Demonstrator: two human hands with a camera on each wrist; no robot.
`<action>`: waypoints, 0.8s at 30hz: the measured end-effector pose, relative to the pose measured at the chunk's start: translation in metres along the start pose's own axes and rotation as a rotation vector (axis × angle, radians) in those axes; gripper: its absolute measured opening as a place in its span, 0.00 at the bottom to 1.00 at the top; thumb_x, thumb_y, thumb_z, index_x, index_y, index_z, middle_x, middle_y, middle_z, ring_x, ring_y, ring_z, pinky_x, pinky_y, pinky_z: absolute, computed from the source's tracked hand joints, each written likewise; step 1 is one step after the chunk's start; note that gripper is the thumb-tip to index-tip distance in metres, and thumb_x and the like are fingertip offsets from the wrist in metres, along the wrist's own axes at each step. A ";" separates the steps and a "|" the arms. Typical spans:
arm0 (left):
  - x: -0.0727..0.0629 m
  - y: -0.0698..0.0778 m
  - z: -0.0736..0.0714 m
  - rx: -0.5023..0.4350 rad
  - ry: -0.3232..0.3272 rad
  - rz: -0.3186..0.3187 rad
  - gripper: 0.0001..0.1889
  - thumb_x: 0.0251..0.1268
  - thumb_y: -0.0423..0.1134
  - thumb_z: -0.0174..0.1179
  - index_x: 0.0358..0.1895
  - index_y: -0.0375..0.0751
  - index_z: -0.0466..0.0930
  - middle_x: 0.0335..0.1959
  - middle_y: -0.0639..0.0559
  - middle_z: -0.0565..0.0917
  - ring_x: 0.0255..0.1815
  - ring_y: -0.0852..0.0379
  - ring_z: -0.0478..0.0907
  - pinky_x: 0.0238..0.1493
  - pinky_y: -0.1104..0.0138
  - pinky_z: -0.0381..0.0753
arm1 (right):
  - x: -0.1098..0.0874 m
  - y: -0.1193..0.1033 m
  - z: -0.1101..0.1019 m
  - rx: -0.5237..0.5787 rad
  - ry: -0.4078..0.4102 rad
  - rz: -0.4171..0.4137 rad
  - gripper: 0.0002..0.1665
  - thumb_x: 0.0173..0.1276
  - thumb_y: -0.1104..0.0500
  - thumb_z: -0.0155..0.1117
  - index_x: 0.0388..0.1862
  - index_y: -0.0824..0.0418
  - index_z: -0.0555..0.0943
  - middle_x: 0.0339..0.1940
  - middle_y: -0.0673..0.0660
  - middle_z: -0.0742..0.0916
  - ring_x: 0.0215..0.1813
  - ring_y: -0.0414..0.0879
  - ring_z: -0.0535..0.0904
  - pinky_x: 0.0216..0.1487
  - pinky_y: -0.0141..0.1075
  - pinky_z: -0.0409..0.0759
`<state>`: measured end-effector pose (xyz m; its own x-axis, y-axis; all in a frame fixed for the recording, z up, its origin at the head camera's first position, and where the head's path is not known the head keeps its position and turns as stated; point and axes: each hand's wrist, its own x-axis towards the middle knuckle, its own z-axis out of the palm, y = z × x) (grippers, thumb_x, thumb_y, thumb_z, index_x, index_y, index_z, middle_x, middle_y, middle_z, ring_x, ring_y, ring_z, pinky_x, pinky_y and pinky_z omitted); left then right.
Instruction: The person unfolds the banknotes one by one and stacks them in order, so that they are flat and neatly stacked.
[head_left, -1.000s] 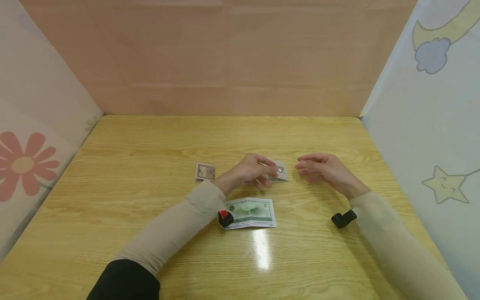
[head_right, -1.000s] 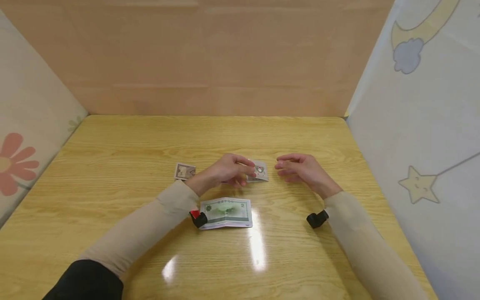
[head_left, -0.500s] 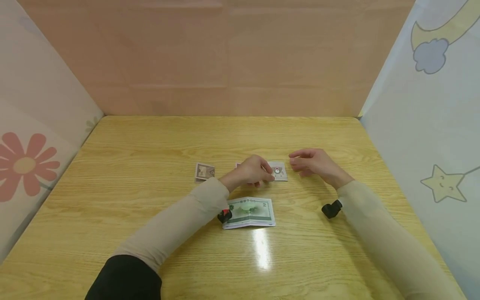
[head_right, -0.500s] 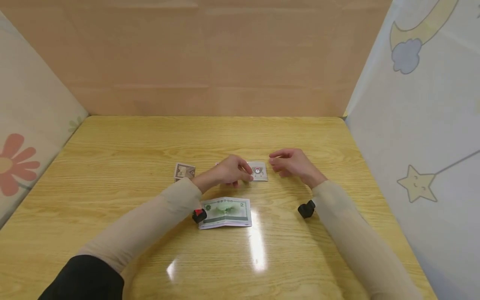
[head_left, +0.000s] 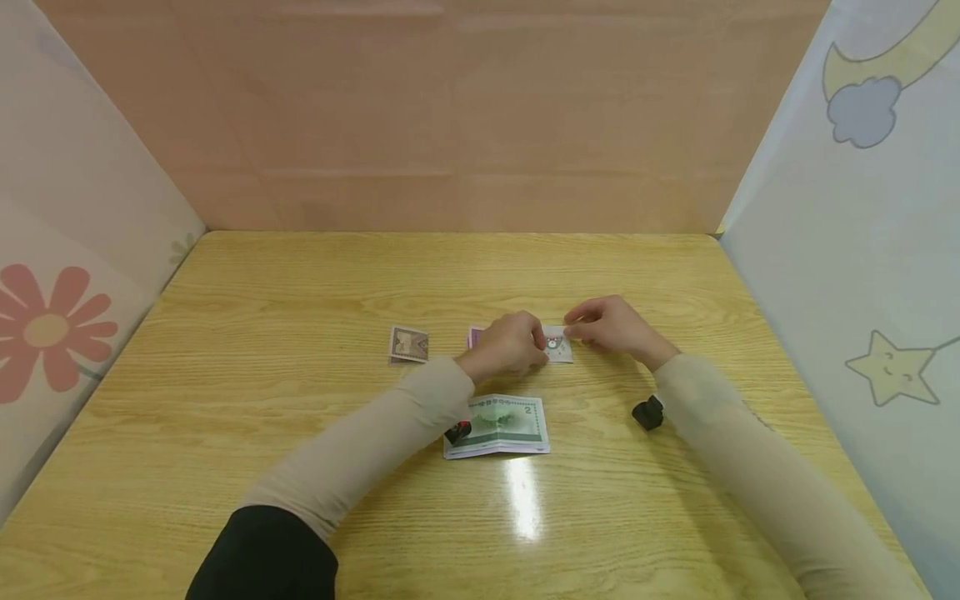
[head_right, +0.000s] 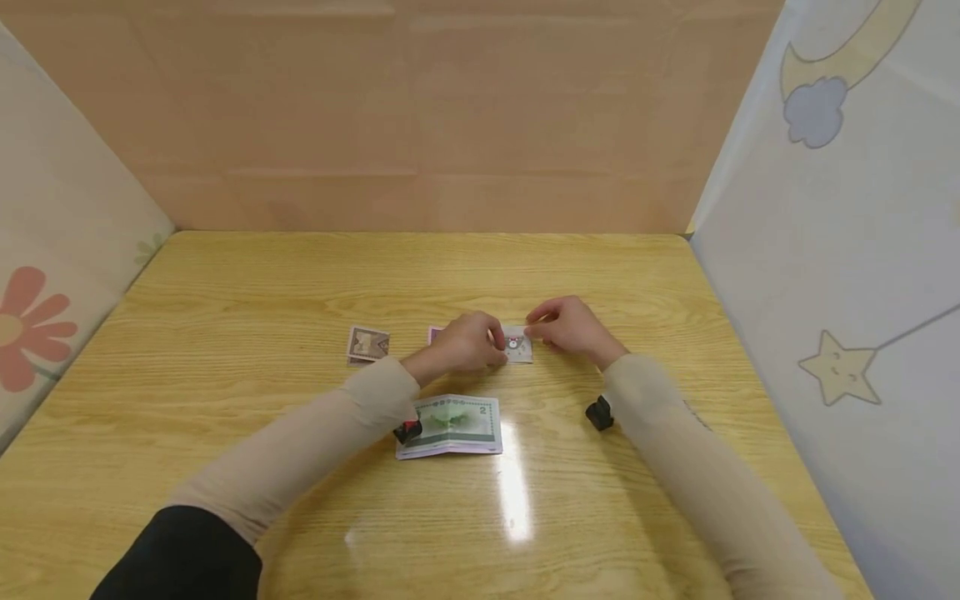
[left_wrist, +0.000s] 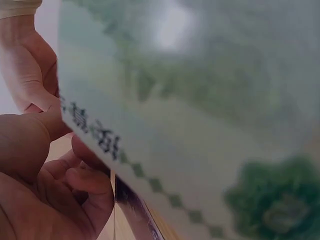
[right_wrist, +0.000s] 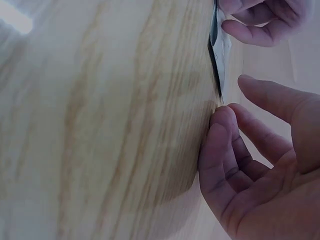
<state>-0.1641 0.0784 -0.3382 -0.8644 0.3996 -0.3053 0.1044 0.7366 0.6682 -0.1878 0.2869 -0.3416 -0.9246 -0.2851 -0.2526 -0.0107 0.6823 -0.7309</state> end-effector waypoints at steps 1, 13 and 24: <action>0.000 0.000 0.000 0.006 0.003 0.006 0.07 0.63 0.37 0.71 0.37 0.42 0.81 0.30 0.53 0.83 0.22 0.59 0.77 0.23 0.70 0.75 | 0.001 -0.001 0.001 -0.016 0.002 -0.004 0.19 0.69 0.57 0.69 0.55 0.67 0.83 0.39 0.58 0.86 0.34 0.47 0.79 0.32 0.32 0.77; 0.002 0.000 0.002 0.077 0.027 0.029 0.08 0.63 0.39 0.71 0.36 0.44 0.80 0.32 0.54 0.82 0.29 0.56 0.77 0.30 0.67 0.76 | 0.004 -0.003 0.002 -0.034 -0.023 -0.012 0.16 0.70 0.60 0.68 0.52 0.69 0.83 0.33 0.57 0.85 0.30 0.46 0.76 0.29 0.31 0.75; 0.002 0.001 0.003 0.091 0.034 0.039 0.07 0.64 0.38 0.70 0.35 0.44 0.80 0.32 0.53 0.81 0.30 0.56 0.76 0.31 0.67 0.76 | 0.004 -0.002 0.006 -0.022 -0.002 -0.014 0.14 0.69 0.63 0.68 0.50 0.69 0.82 0.31 0.56 0.84 0.29 0.46 0.75 0.28 0.32 0.74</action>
<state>-0.1639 0.0816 -0.3399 -0.8749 0.4113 -0.2556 0.1816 0.7680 0.6141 -0.1894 0.2805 -0.3444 -0.9236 -0.2964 -0.2433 -0.0324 0.6927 -0.7205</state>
